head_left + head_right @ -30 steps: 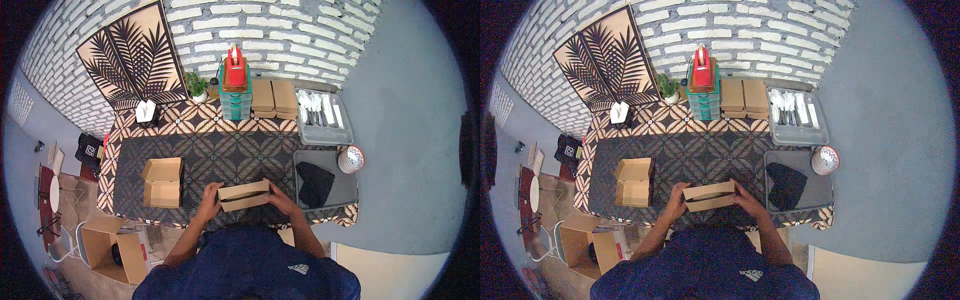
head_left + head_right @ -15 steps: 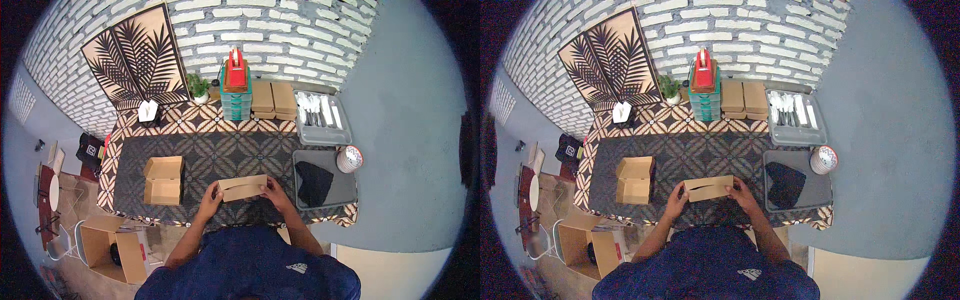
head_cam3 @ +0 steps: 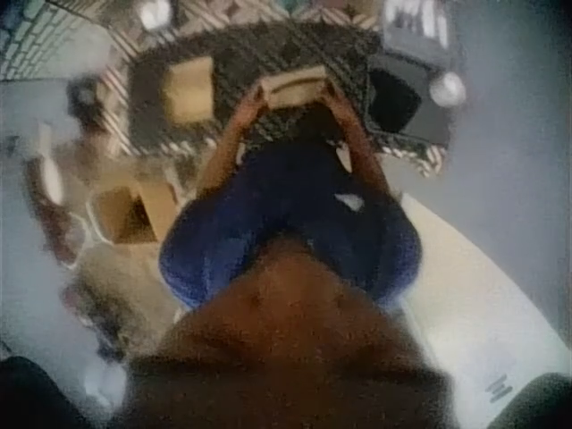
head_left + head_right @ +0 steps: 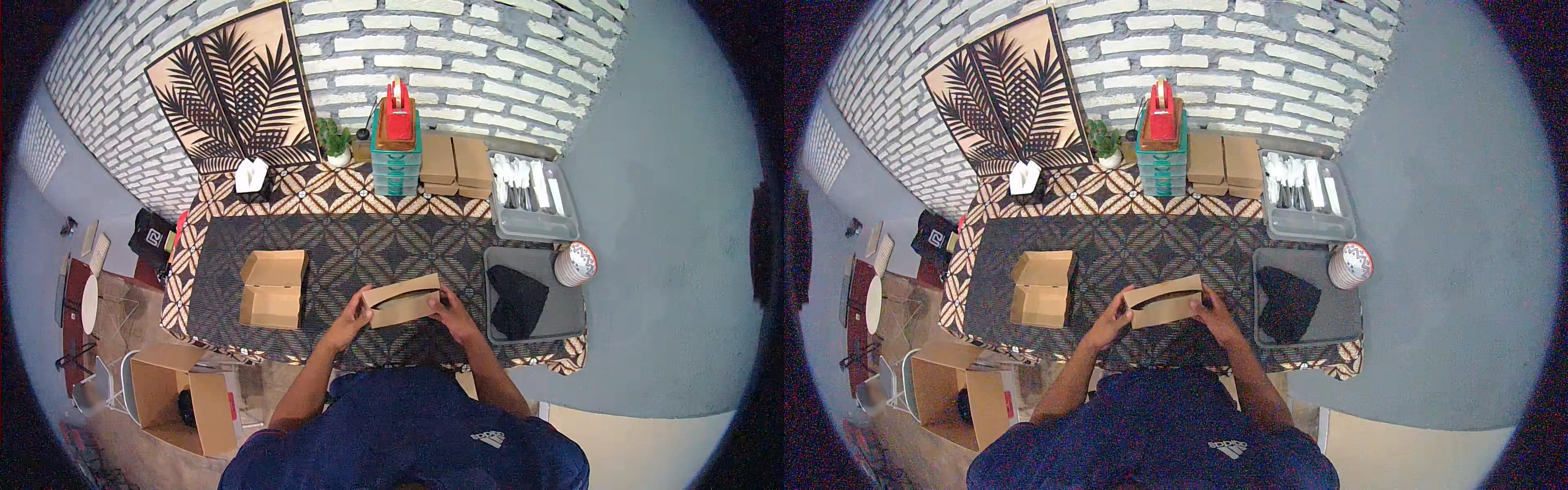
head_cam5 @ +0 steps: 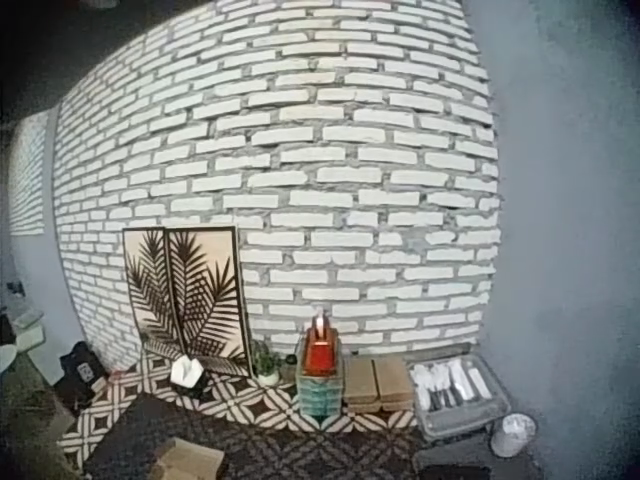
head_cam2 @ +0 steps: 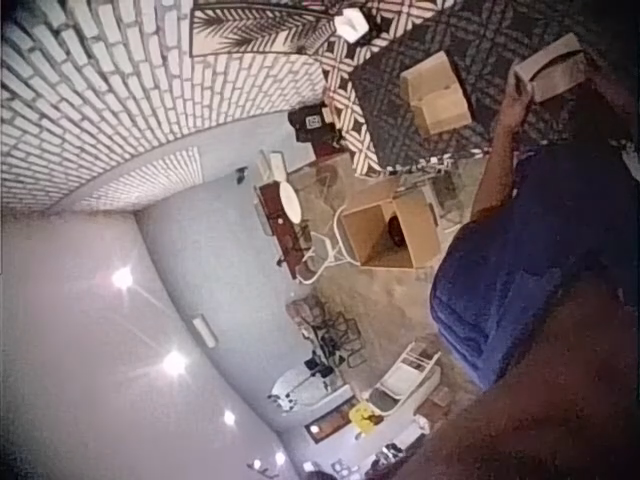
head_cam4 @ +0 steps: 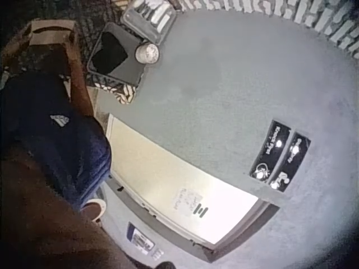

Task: Assembling cardboard meal boxes and organizing plastic baskets in a restaurant prep area.

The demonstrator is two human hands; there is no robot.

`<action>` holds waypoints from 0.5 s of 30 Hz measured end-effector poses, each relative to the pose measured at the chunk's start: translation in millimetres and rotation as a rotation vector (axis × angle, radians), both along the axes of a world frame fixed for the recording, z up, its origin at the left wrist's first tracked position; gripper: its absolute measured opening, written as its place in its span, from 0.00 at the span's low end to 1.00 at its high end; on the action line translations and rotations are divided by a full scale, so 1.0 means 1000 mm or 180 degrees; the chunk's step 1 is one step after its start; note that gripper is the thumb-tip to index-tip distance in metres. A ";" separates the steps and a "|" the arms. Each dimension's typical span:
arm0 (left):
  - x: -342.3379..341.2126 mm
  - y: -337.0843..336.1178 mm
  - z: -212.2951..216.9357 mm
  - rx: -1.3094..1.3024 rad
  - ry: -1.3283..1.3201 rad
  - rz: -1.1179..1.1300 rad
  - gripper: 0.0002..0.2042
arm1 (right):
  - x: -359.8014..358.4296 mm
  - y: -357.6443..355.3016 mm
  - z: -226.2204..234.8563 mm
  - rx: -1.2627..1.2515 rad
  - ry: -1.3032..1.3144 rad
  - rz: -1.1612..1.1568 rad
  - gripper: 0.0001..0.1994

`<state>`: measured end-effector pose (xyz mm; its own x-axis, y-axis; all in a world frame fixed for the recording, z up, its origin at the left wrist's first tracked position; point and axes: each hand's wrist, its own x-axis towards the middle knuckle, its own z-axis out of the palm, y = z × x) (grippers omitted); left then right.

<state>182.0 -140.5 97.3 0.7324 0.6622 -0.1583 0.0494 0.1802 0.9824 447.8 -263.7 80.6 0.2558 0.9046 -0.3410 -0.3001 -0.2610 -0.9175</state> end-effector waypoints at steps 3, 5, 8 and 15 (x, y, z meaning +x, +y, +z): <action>0.005 -0.005 -0.004 -0.0463 -0.0257 0.0077 0.38 | -0.001 0.002 0.009 -0.0209 0.0064 0.0106 0.37; 0.008 -0.006 -0.006 -0.0949 -0.0602 0.0227 0.39 | -0.003 0.004 0.011 -0.0209 0.0134 0.0094 0.36; 0.011 -0.003 -0.012 -0.1341 -0.0919 0.0334 0.39 | -0.003 0.004 0.012 -0.0196 0.0212 0.0073 0.35; 0.021 -0.001 0.000 -0.1724 -0.0954 0.0578 0.38 | -0.001 0.004 0.017 -0.0235 0.0413 0.0202 0.32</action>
